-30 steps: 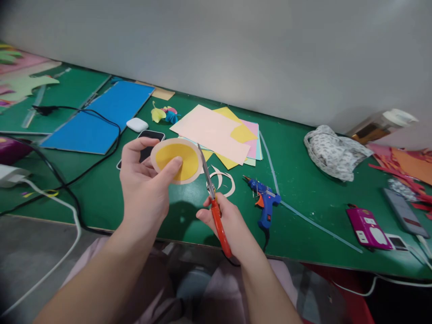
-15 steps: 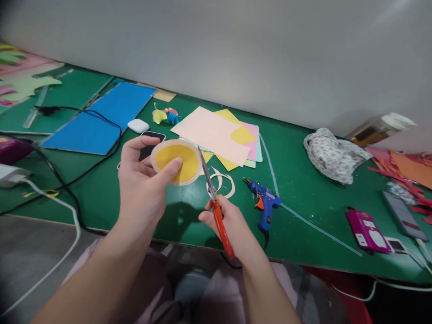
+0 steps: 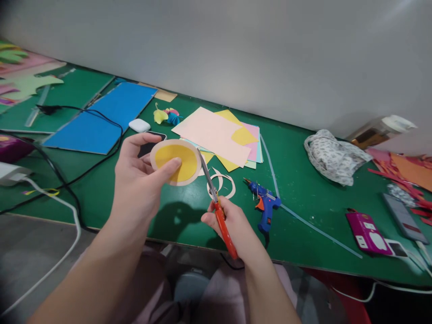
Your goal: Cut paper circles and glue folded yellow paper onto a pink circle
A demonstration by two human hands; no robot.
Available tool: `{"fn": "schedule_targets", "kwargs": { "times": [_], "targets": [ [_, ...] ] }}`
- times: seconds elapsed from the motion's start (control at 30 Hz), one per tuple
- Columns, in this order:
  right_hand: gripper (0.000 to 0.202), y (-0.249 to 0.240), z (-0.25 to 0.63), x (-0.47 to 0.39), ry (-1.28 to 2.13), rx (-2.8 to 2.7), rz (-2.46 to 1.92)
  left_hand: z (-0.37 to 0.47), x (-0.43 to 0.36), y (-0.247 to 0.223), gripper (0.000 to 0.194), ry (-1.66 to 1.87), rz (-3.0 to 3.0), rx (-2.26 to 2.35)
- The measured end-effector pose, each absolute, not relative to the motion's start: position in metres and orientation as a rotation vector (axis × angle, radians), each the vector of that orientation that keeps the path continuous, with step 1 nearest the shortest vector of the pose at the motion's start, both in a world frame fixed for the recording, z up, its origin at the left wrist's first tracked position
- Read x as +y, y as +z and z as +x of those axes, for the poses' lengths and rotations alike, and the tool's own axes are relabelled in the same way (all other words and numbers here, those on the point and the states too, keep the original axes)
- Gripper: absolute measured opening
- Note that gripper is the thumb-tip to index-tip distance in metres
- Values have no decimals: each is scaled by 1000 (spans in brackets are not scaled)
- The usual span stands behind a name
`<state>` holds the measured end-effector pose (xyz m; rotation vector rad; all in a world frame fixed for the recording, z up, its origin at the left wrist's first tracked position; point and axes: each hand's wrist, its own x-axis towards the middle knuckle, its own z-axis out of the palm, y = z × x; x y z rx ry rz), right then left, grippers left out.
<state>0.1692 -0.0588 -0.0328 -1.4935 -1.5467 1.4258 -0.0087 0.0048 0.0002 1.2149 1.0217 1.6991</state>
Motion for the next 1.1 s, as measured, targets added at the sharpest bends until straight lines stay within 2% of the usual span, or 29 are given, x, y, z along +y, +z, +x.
{"fn": "schedule_targets", "kwargs": {
  "times": [0.87,1.1],
  "targets": [
    [52,-30,177,-57,1489,-1490,-1535,-21,3,9,41,1543,1207,1033],
    [67,-48,185,-56,1535,-1432,-1382,-17,2,7,42,1484,1224,1064]
  ]
}}
